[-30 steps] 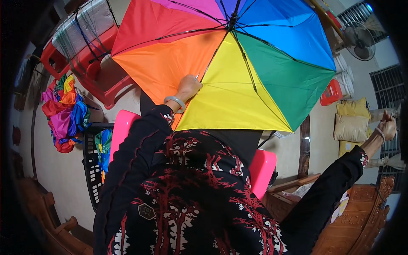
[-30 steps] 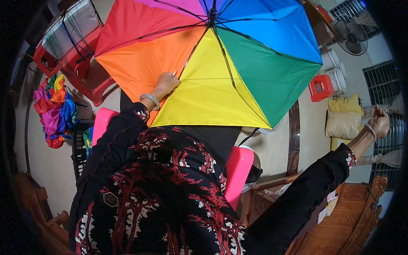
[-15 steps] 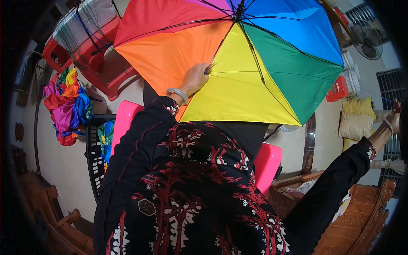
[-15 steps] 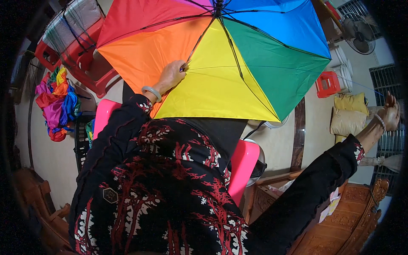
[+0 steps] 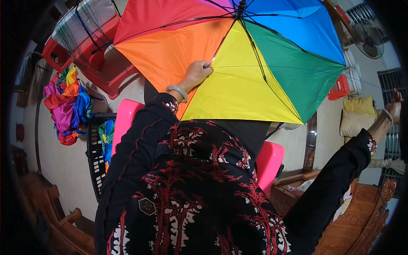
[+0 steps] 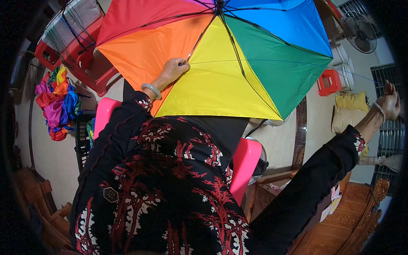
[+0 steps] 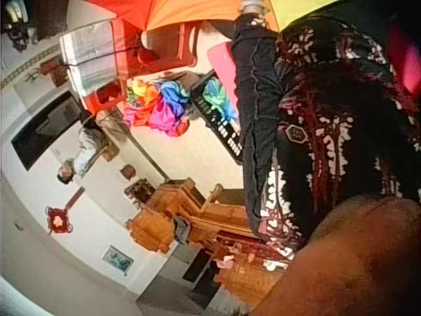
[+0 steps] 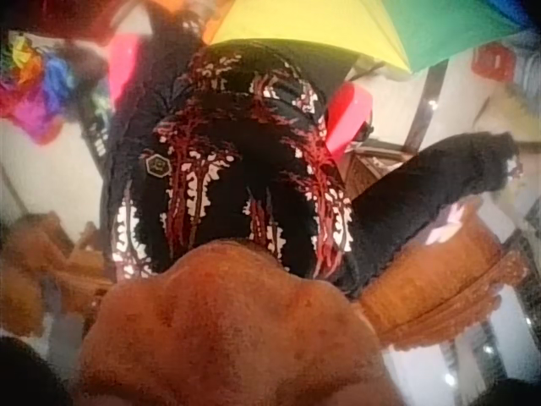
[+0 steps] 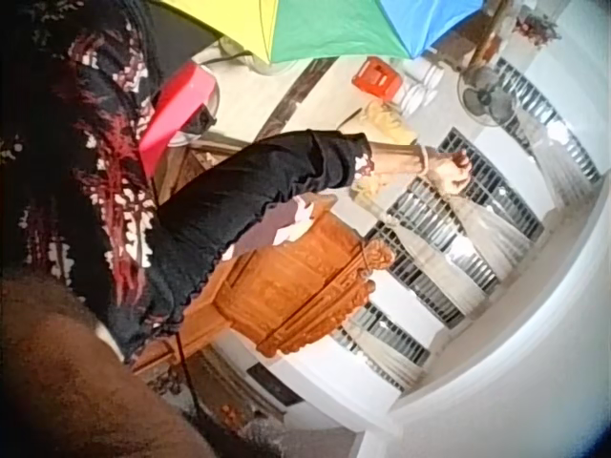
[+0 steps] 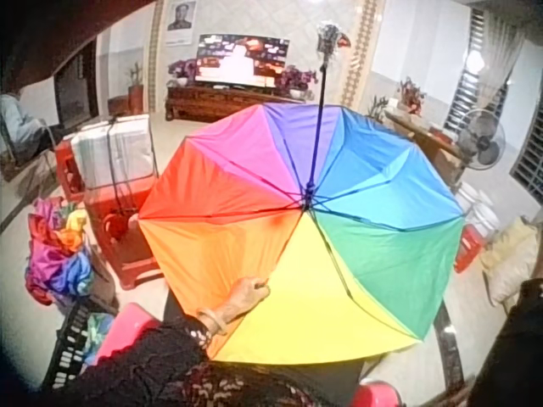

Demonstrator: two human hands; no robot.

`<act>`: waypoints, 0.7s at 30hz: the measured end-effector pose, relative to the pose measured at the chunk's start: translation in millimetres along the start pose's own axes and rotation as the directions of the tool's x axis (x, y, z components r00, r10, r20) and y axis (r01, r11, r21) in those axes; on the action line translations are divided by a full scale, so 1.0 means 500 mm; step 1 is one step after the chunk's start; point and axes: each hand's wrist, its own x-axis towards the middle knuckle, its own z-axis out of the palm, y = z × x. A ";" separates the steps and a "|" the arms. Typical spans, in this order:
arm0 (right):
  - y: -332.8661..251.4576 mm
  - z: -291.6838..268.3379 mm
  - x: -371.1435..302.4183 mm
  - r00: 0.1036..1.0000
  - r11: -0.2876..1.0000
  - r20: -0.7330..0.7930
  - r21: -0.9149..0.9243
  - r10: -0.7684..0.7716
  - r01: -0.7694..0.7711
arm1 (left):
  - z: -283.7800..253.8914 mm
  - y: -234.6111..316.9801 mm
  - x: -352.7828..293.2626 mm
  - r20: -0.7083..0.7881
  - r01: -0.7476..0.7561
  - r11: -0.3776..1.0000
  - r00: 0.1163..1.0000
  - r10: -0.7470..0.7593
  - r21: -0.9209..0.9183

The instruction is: The person is repairing or assembling a rainbow-colored umbrella, securing the fabric to the spokes and trimming excess material.

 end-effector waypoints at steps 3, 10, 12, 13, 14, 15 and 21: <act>0.069 -0.017 -0.020 0.994 0.998 0.102 0.041 0.043 -0.047 | 0.012 -0.024 0.014 -0.073 0.030 0.994 0.997 -0.038 -0.104; 0.052 0.150 -0.244 0.922 0.958 0.288 -0.200 0.259 -0.206 | -0.001 -0.032 0.022 -0.076 0.113 0.989 0.991 -0.107 0.093; 0.052 0.207 -0.322 0.837 0.905 0.364 -0.277 0.409 -0.322 | 0.004 -0.019 0.013 -0.075 -0.022 0.949 0.996 0.048 0.316; 0.049 0.240 -0.372 0.806 0.894 0.401 -0.302 0.435 -0.331 | 0.004 -0.015 0.009 -0.067 -0.085 0.904 0.990 0.124 0.420; 0.015 0.282 -0.428 0.746 0.850 0.417 -0.348 0.519 -0.397 | 0.005 -0.020 0.011 -0.057 -0.093 0.902 0.990 0.128 0.422; 0.034 0.296 -0.469 0.682 0.842 0.493 -0.322 0.540 -0.433 | 0.009 -0.028 0.018 -0.065 -0.101 0.887 0.987 0.145 0.450; 0.031 0.424 -0.790 0.134 0.667 0.686 -0.612 0.715 -0.425 | -0.024 -0.006 0.006 0.171 0.263 0.956 0.956 -0.240 -0.128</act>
